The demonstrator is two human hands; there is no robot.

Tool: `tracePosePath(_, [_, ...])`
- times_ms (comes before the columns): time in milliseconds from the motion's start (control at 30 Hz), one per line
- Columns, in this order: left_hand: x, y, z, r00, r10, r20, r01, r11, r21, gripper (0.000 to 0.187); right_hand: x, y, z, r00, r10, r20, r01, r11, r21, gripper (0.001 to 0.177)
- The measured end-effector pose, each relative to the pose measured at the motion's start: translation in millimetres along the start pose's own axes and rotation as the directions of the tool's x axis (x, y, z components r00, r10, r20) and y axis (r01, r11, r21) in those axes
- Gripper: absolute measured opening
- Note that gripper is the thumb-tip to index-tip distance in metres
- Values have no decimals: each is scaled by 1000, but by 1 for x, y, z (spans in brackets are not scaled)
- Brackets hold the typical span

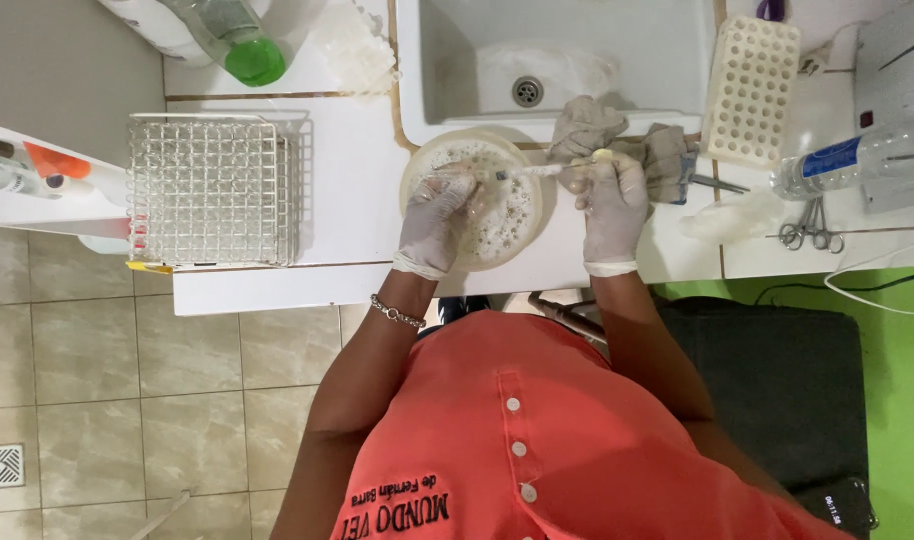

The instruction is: The person scrubs a small metal instrument in a soapy bowl using a brush, then rinses it under running water from the tap. The person repeats this process with additional instruments, scrubbing and rinsing each one individually.

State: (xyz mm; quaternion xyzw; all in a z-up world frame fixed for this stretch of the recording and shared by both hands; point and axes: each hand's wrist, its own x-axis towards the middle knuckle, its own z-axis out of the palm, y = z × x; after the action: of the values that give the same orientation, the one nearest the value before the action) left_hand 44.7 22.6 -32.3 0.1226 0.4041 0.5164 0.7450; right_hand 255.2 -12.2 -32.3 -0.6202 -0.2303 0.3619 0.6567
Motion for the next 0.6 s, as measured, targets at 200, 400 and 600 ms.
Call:
tracePosePath(200, [6,-12,-13,991,-86,100,96,991,-93,19,-2,2,1,997,-63,42,63,998,-16,8])
tracePosePath(400, [8,-13,-12,993,-86,76,92,992,-86,20,-3,-3,1,984,-158,88,163,985,-51,5])
tracePosePath(600, [-1,-19,9,999,-21,50,24,999,-46,32,-30,-9,21,955,-179,236,211,970,-120,5])
